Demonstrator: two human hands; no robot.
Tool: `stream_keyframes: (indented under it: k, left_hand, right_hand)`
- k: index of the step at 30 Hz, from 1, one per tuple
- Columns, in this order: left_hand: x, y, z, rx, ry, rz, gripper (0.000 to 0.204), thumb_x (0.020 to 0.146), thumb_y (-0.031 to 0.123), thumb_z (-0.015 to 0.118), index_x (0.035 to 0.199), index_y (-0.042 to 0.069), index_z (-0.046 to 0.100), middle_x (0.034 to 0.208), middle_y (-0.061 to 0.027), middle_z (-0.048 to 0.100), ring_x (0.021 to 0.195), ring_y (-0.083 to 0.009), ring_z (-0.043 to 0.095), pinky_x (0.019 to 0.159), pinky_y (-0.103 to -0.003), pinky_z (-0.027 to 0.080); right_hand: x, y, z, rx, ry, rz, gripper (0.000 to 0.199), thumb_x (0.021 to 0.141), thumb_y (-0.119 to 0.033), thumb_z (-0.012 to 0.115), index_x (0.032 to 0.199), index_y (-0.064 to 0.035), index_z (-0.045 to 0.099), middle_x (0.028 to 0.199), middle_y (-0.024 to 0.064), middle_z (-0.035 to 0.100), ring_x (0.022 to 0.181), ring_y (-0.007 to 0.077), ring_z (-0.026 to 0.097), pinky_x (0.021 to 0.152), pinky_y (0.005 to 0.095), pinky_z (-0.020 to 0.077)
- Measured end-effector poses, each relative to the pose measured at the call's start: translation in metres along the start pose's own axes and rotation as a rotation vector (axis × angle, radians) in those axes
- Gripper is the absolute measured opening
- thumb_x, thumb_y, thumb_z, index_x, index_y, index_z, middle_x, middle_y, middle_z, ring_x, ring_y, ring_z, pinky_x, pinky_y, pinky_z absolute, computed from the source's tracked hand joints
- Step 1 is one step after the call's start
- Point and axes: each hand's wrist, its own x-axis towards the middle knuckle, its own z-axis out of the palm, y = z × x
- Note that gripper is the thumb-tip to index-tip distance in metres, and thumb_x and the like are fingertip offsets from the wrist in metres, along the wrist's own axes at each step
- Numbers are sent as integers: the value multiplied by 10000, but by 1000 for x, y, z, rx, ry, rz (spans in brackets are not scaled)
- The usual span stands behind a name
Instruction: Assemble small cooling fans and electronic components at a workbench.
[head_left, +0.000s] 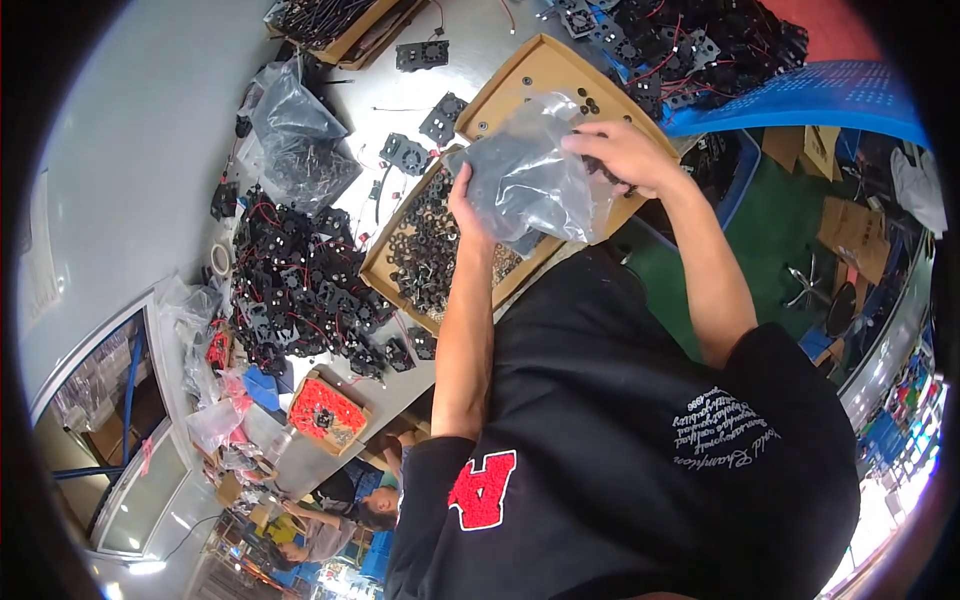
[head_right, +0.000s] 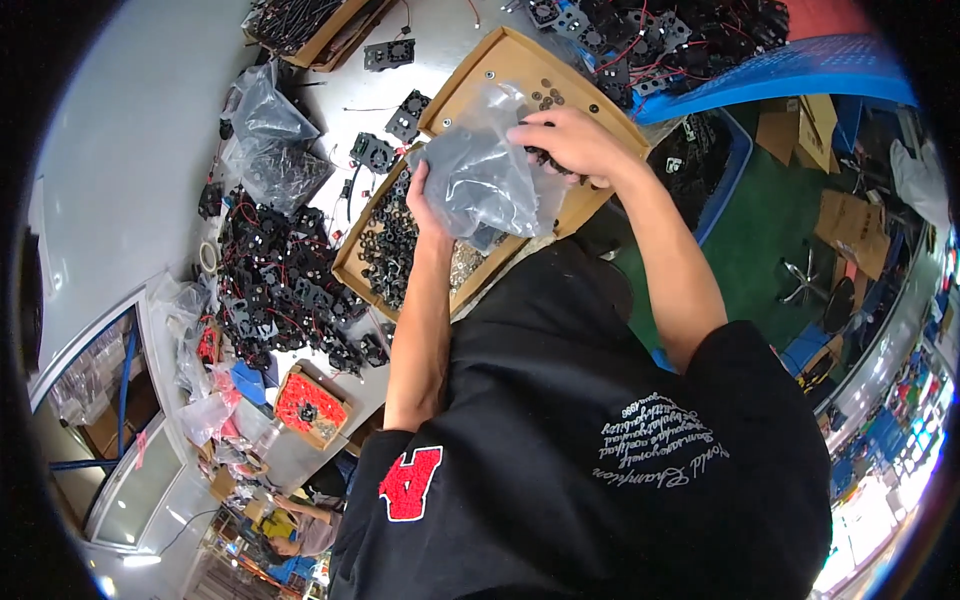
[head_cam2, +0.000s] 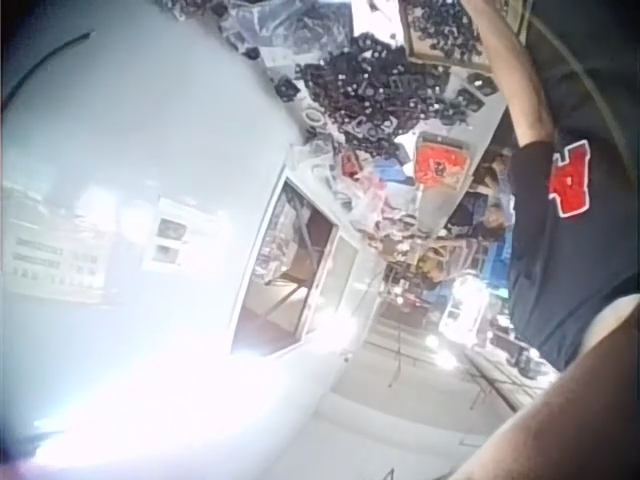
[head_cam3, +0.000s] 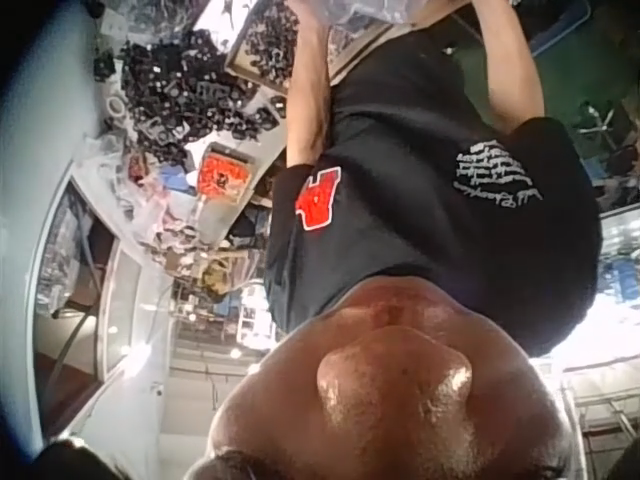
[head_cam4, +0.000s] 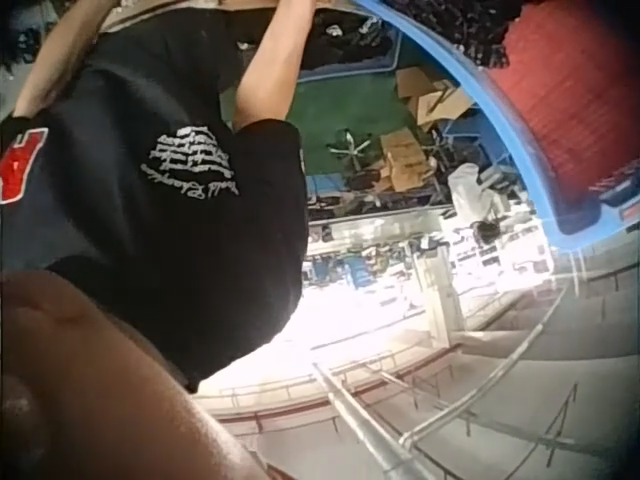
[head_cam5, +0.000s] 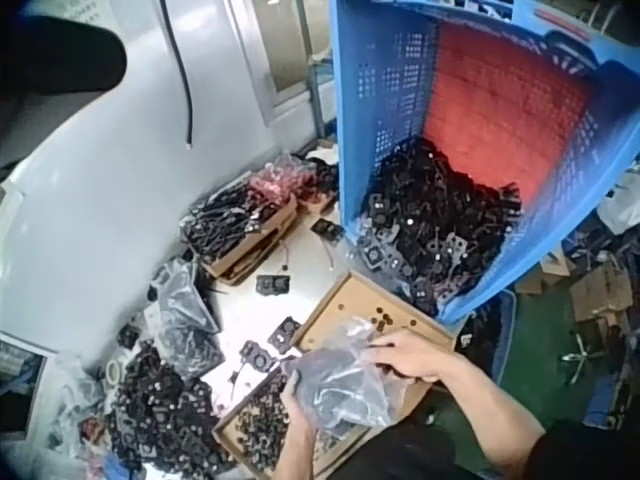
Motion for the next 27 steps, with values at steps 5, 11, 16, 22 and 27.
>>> stream_keyframes:
  k: [5, 11, 16, 22, 27]
  left_hand:
    - [-7, 5, -13, -38, -12, 21, 536, 960, 353, 462, 1337, -25, 511, 1295, -189, 596, 1170, -347, 581, 1040, -458, 435]
    - [-17, 11, -20, -43, 23, 54, 532, 967, 361, 456, 1347, -7, 512, 1258, -182, 618, 1120, -341, 611, 997, -461, 472]
    - [-21, 17, -38, -104, 47, 65, 532, 973, 367, 442, 1365, 12, 501, 1314, -176, 584, 1157, -343, 591, 1010, -477, 468]
    - [-35, 28, -41, -301, -146, 36, 566, 964, 387, 431, 1395, 22, 472, 1341, -177, 562, 1200, -361, 563, 1033, -507, 450]
    - [-38, 29, -40, -256, -78, 79, 548, 951, 377, 458, 1384, 44, 492, 1307, -152, 598, 1164, -319, 595, 1009, -461, 476]
  right_hand:
    - [-16, -11, -17, 260, -13, 60, 293, 943, -364, 611, 1033, -86, 629, 787, -32, 523, 536, 7, 423, 364, 152, 215]
    - [21, 33, -41, 294, 188, 27, 277, 945, -343, 604, 987, -71, 635, 744, -48, 526, 529, 11, 421, 378, 158, 231]
    - [56, 71, -27, -15, 374, -14, 282, 932, -344, 626, 949, -63, 650, 724, -48, 546, 546, 47, 461, 425, 215, 310]
    - [51, 64, -27, -388, 428, -93, 486, 945, -379, 602, 1224, 18, 602, 1079, 122, 674, 908, 191, 668, 745, 314, 519]
    - [21, 38, -10, -546, 492, -307, 435, 953, -332, 582, 1208, 19, 616, 1013, 153, 709, 919, 252, 687, 840, 348, 512]
